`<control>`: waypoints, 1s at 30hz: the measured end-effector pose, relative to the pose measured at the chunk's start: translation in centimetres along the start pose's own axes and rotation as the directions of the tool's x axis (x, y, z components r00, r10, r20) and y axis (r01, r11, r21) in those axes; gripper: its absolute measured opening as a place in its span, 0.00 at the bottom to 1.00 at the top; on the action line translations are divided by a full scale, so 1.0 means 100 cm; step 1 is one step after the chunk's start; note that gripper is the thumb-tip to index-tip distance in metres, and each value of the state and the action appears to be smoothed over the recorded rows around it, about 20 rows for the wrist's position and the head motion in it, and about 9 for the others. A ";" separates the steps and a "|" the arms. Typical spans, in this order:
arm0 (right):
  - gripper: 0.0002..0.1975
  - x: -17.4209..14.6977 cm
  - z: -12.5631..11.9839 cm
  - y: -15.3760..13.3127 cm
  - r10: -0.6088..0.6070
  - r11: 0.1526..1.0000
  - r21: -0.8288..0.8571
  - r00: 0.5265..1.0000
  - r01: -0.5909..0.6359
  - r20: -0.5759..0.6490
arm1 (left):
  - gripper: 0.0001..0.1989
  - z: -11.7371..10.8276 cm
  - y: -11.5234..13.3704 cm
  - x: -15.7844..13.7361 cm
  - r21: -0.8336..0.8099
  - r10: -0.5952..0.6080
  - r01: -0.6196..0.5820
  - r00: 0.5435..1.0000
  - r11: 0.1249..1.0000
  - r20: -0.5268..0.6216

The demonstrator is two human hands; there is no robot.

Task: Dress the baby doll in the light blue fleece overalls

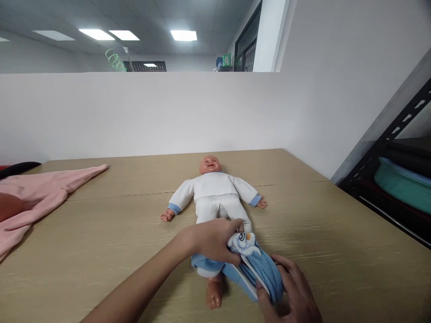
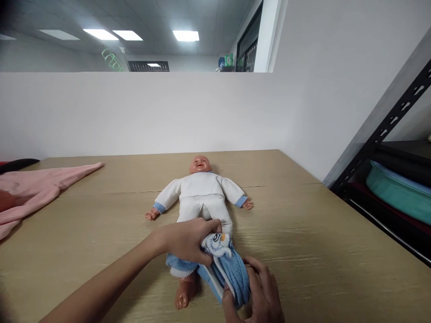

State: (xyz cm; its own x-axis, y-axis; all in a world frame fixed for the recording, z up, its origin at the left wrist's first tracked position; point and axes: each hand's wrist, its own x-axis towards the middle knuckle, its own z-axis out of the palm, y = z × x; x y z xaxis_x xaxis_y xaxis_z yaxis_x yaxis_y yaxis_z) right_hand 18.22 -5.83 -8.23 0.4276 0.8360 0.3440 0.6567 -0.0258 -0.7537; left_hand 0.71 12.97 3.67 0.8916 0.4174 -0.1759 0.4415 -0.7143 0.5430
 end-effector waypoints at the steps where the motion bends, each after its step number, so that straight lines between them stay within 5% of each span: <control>1: 0.18 0.001 0.000 0.002 -0.016 1.000 -0.007 1.000 0.016 0.005 | 0.29 0.003 -0.001 0.001 0.024 -0.005 0.005 1.000 1.000 0.001; 8: 0.27 0.005 0.002 0.019 0.214 0.949 0.178 0.946 -0.261 0.245 | 0.35 0.013 -0.003 0.003 0.056 -0.019 0.018 1.000 0.998 0.010; 17: 0.24 0.019 0.001 0.007 0.266 0.751 0.482 0.875 -0.451 0.405 | 0.35 0.008 -0.006 -0.003 -0.204 -0.013 0.006 0.999 0.979 -0.034; 22: 0.25 0.034 0.003 0.009 0.201 0.711 0.549 0.875 -0.440 0.441 | 0.32 0.012 0.003 -0.008 -0.317 0.012 -0.049 0.993 0.947 -0.119; 25: 0.27 0.045 -0.002 0.009 0.120 0.703 0.623 0.921 -0.342 0.369 | 0.31 0.018 0.007 -0.014 -0.414 0.012 -0.090 0.982 0.906 -0.187; 28: 0.27 0.062 -0.014 0.007 0.022 0.755 0.625 0.959 -0.201 0.282 | 0.27 0.022 0.007 -0.019 -0.463 0.034 -0.128 0.978 0.877 -0.206; 30: 0.23 0.078 -0.025 0.005 -0.065 0.826 0.542 0.931 -0.152 0.360 | 0.21 0.022 0.006 -0.021 -0.447 0.053 -0.147 0.975 0.882 -0.216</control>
State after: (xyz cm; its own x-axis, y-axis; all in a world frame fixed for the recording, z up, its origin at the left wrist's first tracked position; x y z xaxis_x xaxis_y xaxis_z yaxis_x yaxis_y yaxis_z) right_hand 23.44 -0.69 -4.50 0.1315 0.9770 0.1681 0.1409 0.1494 -0.9787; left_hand -0.68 10.46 2.52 0.8708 0.4905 0.0350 0.2129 -0.4402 0.8723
